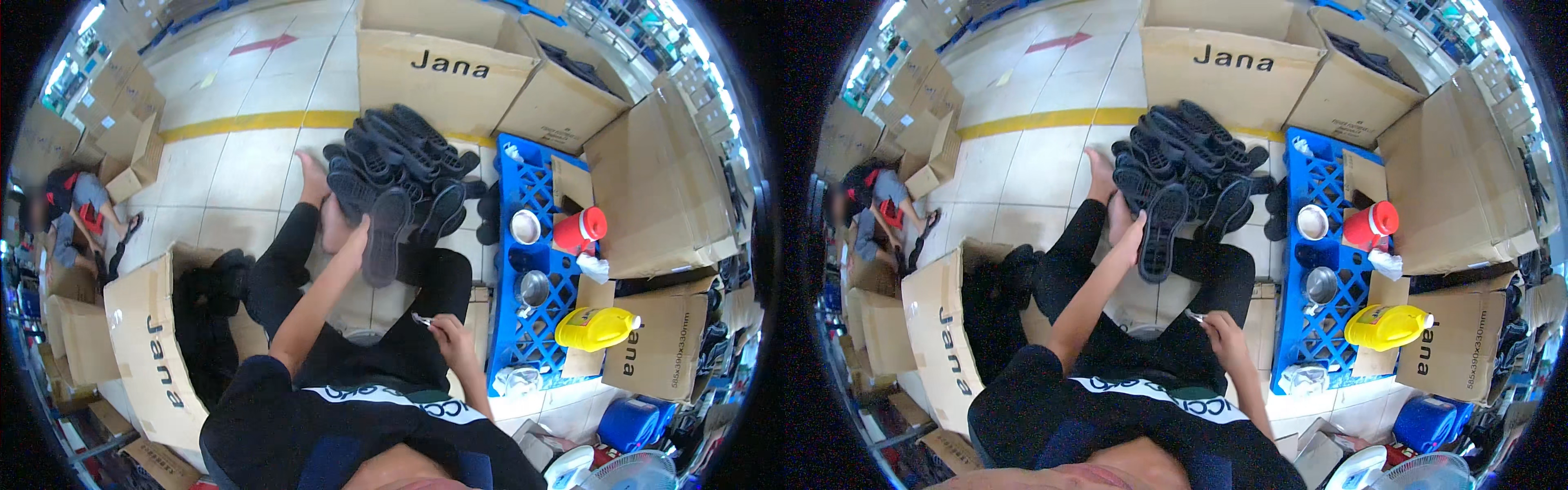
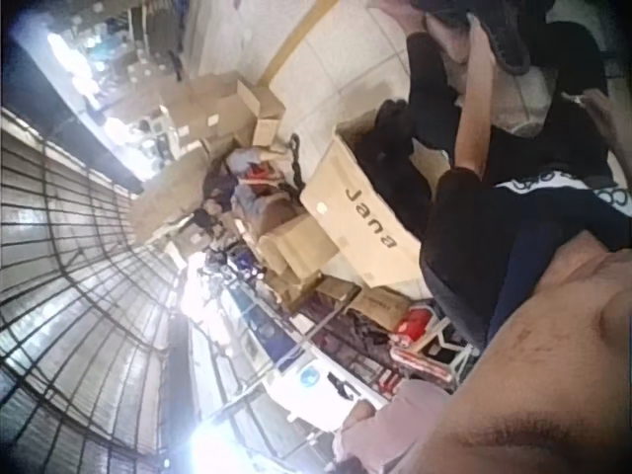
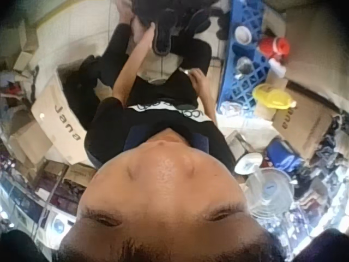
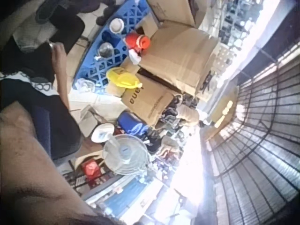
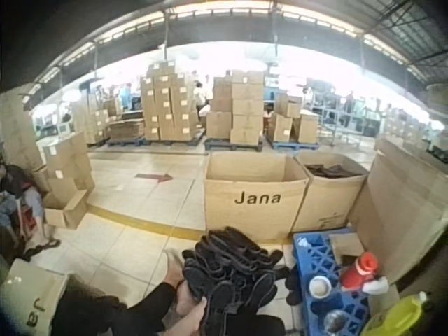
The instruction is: The recorder applies adhesive or chemical treatment to the bottom of shoe soles using a small brush/applicator.
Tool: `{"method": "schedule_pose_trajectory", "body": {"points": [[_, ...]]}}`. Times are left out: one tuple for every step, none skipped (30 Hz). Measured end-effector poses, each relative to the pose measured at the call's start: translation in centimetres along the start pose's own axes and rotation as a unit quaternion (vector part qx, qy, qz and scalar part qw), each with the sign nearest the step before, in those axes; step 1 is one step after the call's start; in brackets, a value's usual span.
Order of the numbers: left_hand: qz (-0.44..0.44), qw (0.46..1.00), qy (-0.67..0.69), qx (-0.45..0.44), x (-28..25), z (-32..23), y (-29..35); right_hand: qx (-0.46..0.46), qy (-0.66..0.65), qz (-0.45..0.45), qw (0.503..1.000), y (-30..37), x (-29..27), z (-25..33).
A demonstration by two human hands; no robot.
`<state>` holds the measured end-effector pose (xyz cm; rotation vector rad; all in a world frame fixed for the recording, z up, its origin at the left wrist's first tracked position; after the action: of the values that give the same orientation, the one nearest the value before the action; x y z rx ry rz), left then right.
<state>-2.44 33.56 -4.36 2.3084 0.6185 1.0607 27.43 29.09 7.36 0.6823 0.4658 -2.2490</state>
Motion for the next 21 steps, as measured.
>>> {"method": "schedule_pose_trajectory", "body": {"points": [[0.042, 0.996, -0.025, 0.076, 1.5, -1.7, -1.7, 0.07, -0.044, -0.059, 0.995, 1.1, 0.0, -0.9], [0.04, 0.995, -0.031, 0.091, 3.0, -3.2, -3.6, 0.153, -0.064, -0.08, 0.983, 2.3, 0.6, -1.6], [0.097, 0.995, 0.023, 0.031, 4.6, -5.6, -5.9, 0.185, -0.105, -0.107, 0.971, 3.1, 1.4, -2.1], [0.12, 0.991, 0.053, 0.026, 6.2, -7.4, -8.0, 0.246, -0.141, -0.124, 0.951, 3.6, 2.3, -2.8], [0.114, 0.989, 0.077, 0.06, 7.3, -9.3, -10.0, 0.215, -0.145, -0.134, 0.956, 3.7, 3.0, -3.0], [0.092, 0.99, 0.09, 0.063, 7.9, -10.9, -11.8, 0.228, -0.197, -0.143, 0.943, 3.8, 3.8, -3.3], [0.029, 0.992, 0.087, 0.089, 7.6, -11.7, -13.0, 0.245, -0.244, -0.146, 0.927, 4.0, 4.5, -3.8], [-0.043, 0.989, 0.09, 0.112, 7.0, -12.2, -13.8, 0.235, -0.243, -0.148, 0.929, 3.9, 4.8, -4.1], [-0.089, 0.984, 0.072, 0.14, 6.0, -11.9, -13.9, 0.235, -0.23, -0.123, 0.936, 3.8, 5.2, -4.6], [-0.151, 0.976, 0.058, 0.149, 4.6, -11.3, -13.5, 0.245, -0.211, -0.092, 0.942, 3.8, 5.5, -5.1], [-0.157, 0.972, 0.094, 0.149, 3.0, -10.1, -12.4, 0.238, -0.202, -0.085, 0.946, 3.8, 5.5, -5.5], [-0.145, 0.974, 0.093, 0.145, 1.2, -8.8, -10.7, 0.234, -0.197, -0.077, 0.949, 3.8, 5.7, -6.0], [-0.08, 0.972, 0.135, 0.173, -1.2, -7.3, -8.1, 0.233, -0.261, -0.098, 0.932, 3.8, 5.9, -6.5], [-0.015, 0.966, 0.12, 0.229, -3.7, -6.0, -4.8, 0.237, -0.324, -0.112, 0.909, 3.8, 6.2, -6.9], [-0.033, 0.961, 0.092, 0.258, -6.4, -5.0, -1.6, 0.27, -0.297, -0.12, 0.908, 3.9, 6.2, -7.5], [-0.074, 0.954, 0.061, 0.284, -9.6, -4.0, 1.9, 0.224, -0.312, -0.104, 0.917, 3.7, 6.2, -7.6], [-0.098, 0.948, 0.072, 0.295, -13.3, -2.6, 6.1, 0.261, -0.374, -0.174, 0.873, 4.0, 6.1, -8.2], [-0.133, 0.936, 0.089, 0.312, -17.2, -1.7, 10.2, 0.301, -0.428, -0.235, 0.819, 4.2, 6.1, -8.8], [-0.173, 0.923, 0.118, 0.323, -21.2, -0.8, 13.9, 0.306, -0.432, -0.241, 0.814, 4.1, 6.0, -9.1], [-0.225, 0.902, 0.154, 0.334, -25.3, 1.1, 18.4, 0.303, -0.444, -0.238, 0.809, 4.2, 5.9, -9.3], [-0.277, 0.883, 0.169, 0.338, -29.4, 2.8, 22.3, 0.316, -0.432, -0.24, 0.81, 4.1, 6.0, -9.6]]}}
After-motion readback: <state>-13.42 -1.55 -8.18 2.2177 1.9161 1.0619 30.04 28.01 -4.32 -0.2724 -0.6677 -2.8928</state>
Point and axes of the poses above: each hand's wrist, its own y-axis away from the middle knuckle, its own x-axis out of the palm, z = x × y, the point moved 3 cm from there along -y, towards the middle knuckle, and after that the axes turned 1 degree about -y, right-handed, at the moved point
